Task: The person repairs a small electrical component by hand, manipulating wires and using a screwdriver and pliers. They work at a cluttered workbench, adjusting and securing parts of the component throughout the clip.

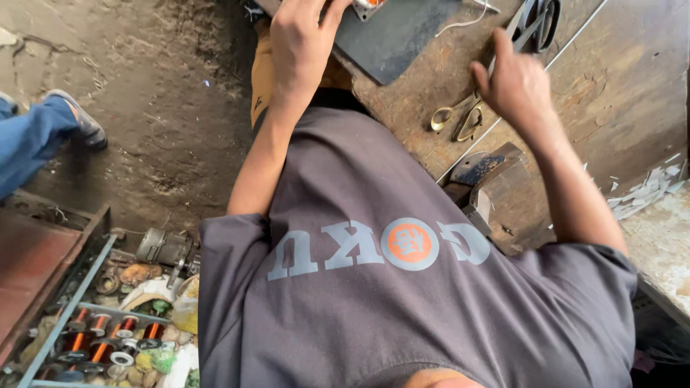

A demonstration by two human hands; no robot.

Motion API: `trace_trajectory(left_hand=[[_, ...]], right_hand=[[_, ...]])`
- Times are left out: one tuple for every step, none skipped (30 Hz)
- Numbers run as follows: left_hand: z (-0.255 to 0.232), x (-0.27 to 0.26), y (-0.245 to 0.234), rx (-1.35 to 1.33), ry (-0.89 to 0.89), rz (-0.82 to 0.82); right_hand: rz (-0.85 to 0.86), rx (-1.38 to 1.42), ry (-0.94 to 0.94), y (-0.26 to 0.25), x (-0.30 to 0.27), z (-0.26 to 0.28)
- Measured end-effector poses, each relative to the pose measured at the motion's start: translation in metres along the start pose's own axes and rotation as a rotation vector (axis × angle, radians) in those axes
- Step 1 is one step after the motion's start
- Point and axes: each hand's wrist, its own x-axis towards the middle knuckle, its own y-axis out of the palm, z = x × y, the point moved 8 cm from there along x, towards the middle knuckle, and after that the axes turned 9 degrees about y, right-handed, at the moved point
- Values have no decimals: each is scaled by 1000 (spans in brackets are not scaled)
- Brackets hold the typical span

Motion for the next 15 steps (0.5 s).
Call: trace_trajectory(left_hand=[[-7, 5, -6, -36, 48, -63], [-15, 3, -14, -70, 85, -123], [-16, 4, -16, -55, 64, -108], [-16, 4, -16, -38, 40, -93], [-16, 3, -15, -21, 17, -79], [-19, 4, -13, 63, 35, -60], [-22, 5, -10, 147, 53, -41], [-25, 6, -6, 229, 70, -19], [-28, 8, 0, 325, 118, 8], [-33, 7, 6, 421, 165, 39], [-37, 6, 11, 517, 212, 69], [-39, 7, 15, 572, 237, 82], [-42, 6, 17, 628, 262, 96], [-44, 5, 17, 684, 287, 113], [-45, 5, 17, 690, 314, 119]], right_hand=[[100, -50, 132, 16, -4, -10], [6, -25, 91, 19, -15, -7], [-87, 1, 51, 20, -27, -5], [-179, 25, 9, 20, -39, -3], [-185, 24, 48, 27, -48, -5], [-195, 21, 84, 31, -55, -7], [-205, 17, 121, 34, -60, -9], [-195, 42, 148, 38, -65, -8], [-185, 67, 175, 42, -68, -6], [-172, 93, 203, 46, -72, -5], [-23, 147, 339, 63, -74, -12], [121, 199, 473, 79, -77, -16], [266, 251, 606, 95, -82, -20], [185, 267, 561, 92, -79, -16], [105, 281, 514, 89, -75, -12]])
